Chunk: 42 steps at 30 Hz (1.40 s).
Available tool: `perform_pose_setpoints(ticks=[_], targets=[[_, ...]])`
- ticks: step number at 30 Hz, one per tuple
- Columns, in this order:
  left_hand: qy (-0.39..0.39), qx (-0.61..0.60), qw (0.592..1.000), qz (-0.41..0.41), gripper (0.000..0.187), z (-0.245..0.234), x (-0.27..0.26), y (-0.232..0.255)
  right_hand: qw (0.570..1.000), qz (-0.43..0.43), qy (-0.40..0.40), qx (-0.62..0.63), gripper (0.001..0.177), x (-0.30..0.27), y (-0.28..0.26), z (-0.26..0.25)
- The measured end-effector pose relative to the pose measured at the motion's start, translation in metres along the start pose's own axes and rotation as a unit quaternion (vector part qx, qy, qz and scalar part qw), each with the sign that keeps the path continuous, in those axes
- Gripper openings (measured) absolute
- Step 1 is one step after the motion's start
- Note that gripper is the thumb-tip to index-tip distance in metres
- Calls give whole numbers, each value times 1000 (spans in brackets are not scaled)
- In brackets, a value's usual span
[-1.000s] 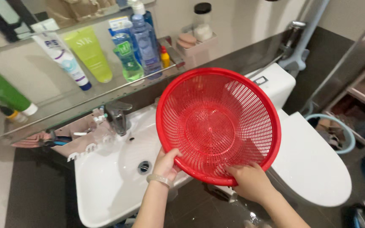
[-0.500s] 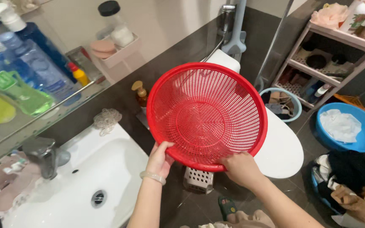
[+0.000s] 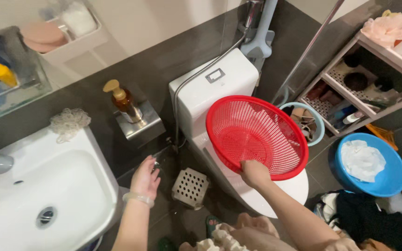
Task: The person organizes bathroom items by transferring toiletries and grooming tools from a red basket to a glass shelf and a pink organizer. They place tubes, bottles, toothbrushes, a hairbrush, and razors into designated spots, then wash their hands.
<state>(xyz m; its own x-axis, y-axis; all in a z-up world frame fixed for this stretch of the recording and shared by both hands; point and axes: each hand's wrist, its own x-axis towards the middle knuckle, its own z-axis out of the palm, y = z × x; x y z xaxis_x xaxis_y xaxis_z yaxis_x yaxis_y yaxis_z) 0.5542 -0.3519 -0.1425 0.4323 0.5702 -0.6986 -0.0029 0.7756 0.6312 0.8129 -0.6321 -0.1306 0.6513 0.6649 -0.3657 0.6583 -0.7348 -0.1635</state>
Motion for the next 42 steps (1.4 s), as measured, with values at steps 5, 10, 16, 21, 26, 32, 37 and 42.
perform_pose_setpoints(ticks=[5, 10, 16, 21, 26, 32, 37, 42], targets=[[20, 6, 1000, 6, 75, 3, -1, 4, 999, 24, -37, 13, 26, 32, 17, 26], [7, 17, 999, 35, 75, 42, 1, 29, 998, 42, -55, 1, 22, 45, 9, 37], [94, 55, 986, 124, 66, 54, -5, 56, 989, 36, -142, -13, 43, 52, 0, 18], [221, 103, 941, 235, 64, 1, 33, 93, 977, 44, -206, -17, 52, 63, -9, 31], [311, 203, 866, 335, 67, -48, 68, 125, 988, 31, -153, -11, 50, 89, -34, 49], [344, 419, 754, 372, 72, -61, 65, 171, 993, -37, -65, 94, 53, 120, -104, 29], [321, 566, 651, 392, 76, -69, 84, 205, 965, -175, 27, 196, 59, 129, -193, -20], [325, 617, 635, 332, 61, -84, 110, 218, 937, -237, 59, 250, 60, 132, -268, -69]])
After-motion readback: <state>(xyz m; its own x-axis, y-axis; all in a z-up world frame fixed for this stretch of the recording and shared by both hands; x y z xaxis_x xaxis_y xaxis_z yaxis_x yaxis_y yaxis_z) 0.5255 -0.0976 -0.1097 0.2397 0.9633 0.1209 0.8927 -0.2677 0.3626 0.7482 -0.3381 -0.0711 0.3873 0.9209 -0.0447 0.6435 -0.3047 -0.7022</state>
